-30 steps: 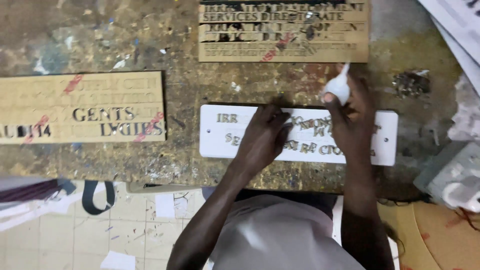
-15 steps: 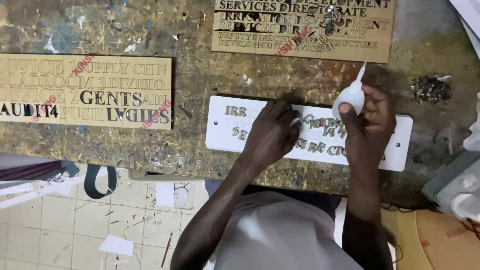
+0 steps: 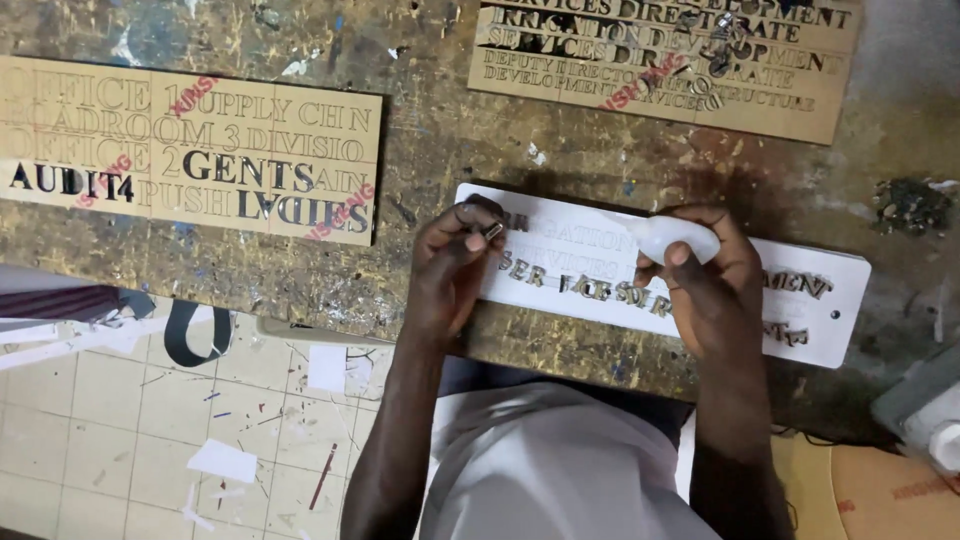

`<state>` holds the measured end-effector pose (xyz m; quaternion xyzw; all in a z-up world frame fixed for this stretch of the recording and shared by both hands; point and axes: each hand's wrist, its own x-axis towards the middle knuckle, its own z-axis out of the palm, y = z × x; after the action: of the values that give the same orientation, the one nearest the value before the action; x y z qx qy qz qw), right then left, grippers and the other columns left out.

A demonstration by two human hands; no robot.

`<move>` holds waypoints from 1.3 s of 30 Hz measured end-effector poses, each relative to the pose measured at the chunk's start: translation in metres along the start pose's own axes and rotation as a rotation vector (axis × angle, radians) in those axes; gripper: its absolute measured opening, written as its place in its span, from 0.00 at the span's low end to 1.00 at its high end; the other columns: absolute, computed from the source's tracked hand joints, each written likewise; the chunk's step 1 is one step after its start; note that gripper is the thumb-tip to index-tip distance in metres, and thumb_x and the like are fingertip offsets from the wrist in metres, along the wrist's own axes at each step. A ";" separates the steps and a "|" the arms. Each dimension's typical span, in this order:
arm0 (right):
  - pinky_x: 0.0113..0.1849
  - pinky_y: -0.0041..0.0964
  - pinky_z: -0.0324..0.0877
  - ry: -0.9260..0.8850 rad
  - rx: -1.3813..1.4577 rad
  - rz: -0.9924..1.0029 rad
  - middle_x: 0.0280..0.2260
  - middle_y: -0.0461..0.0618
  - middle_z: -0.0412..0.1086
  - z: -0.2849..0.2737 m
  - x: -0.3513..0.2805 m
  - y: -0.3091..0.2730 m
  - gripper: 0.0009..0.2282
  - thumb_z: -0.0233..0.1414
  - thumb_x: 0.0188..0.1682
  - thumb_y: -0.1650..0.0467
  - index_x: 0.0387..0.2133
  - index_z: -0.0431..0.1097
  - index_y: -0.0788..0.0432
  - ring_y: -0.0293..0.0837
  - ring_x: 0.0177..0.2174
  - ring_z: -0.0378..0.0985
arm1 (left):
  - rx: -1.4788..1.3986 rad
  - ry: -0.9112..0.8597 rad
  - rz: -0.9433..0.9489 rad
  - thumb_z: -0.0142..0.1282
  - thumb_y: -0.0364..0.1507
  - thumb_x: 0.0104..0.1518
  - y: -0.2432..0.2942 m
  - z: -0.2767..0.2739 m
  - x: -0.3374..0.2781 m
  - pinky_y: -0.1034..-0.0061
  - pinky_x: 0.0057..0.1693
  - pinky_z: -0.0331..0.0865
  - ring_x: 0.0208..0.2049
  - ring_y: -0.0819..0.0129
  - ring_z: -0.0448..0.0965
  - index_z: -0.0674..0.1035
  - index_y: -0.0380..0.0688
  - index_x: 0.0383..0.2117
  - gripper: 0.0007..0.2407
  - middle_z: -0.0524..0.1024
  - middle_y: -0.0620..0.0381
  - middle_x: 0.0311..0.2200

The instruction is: Gluing individual plastic or metal letters onto a white sign board to assemble an informational sign.

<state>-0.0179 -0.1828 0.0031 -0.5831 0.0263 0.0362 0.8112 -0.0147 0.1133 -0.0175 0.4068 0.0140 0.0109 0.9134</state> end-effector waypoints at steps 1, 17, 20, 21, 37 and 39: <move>0.37 0.44 0.89 0.002 -0.005 0.004 0.41 0.64 0.76 0.001 0.002 -0.001 0.24 0.63 0.56 0.65 0.59 0.66 0.69 0.51 0.38 0.85 | -0.005 0.003 -0.004 0.64 0.29 0.59 0.008 -0.004 0.002 0.77 0.48 0.76 0.41 0.65 0.80 0.80 0.30 0.42 0.12 0.76 0.46 0.37; 0.52 0.54 0.77 0.005 -0.529 -0.082 0.41 0.65 0.76 -0.005 0.000 -0.011 0.19 0.65 0.59 0.66 0.55 0.74 0.71 0.54 0.46 0.82 | 0.782 -0.264 0.360 0.71 0.27 0.63 0.030 0.006 0.016 0.59 0.57 0.73 0.45 0.52 0.80 0.87 0.40 0.43 0.07 0.80 0.47 0.40; 0.52 0.54 0.76 -0.014 -0.581 -0.101 0.41 0.65 0.77 0.000 0.004 -0.012 0.19 0.65 0.61 0.65 0.55 0.75 0.69 0.54 0.46 0.83 | 0.808 -0.227 0.355 0.70 0.27 0.64 0.027 0.005 0.018 0.57 0.58 0.73 0.46 0.53 0.78 0.87 0.43 0.44 0.07 0.79 0.48 0.40; 0.52 0.54 0.77 -0.014 -0.582 -0.104 0.41 0.64 0.77 0.002 0.005 -0.011 0.19 0.65 0.61 0.64 0.55 0.75 0.68 0.53 0.46 0.83 | 0.795 -0.197 0.345 0.68 0.27 0.64 0.028 0.004 0.018 0.56 0.57 0.72 0.46 0.54 0.78 0.87 0.43 0.44 0.06 0.78 0.48 0.40; 0.57 0.56 0.75 -0.057 -0.589 -0.249 0.44 0.68 0.78 0.034 0.016 -0.011 0.18 0.67 0.60 0.66 0.50 0.75 0.72 0.56 0.50 0.83 | 0.712 -0.151 0.293 0.69 0.27 0.67 0.033 0.004 0.018 0.55 0.61 0.72 0.50 0.55 0.80 0.86 0.44 0.44 0.05 0.77 0.48 0.41; 0.57 0.56 0.76 -0.052 -0.584 -0.254 0.44 0.68 0.79 0.029 0.015 -0.005 0.17 0.66 0.61 0.67 0.50 0.75 0.71 0.57 0.50 0.84 | 0.714 -0.154 0.299 0.69 0.26 0.66 0.033 0.005 0.017 0.52 0.61 0.72 0.50 0.54 0.79 0.86 0.43 0.44 0.05 0.77 0.47 0.42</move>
<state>-0.0027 -0.1561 0.0156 -0.7887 -0.0788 -0.0442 0.6082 0.0024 0.1325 0.0098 0.6959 -0.1111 0.1076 0.7013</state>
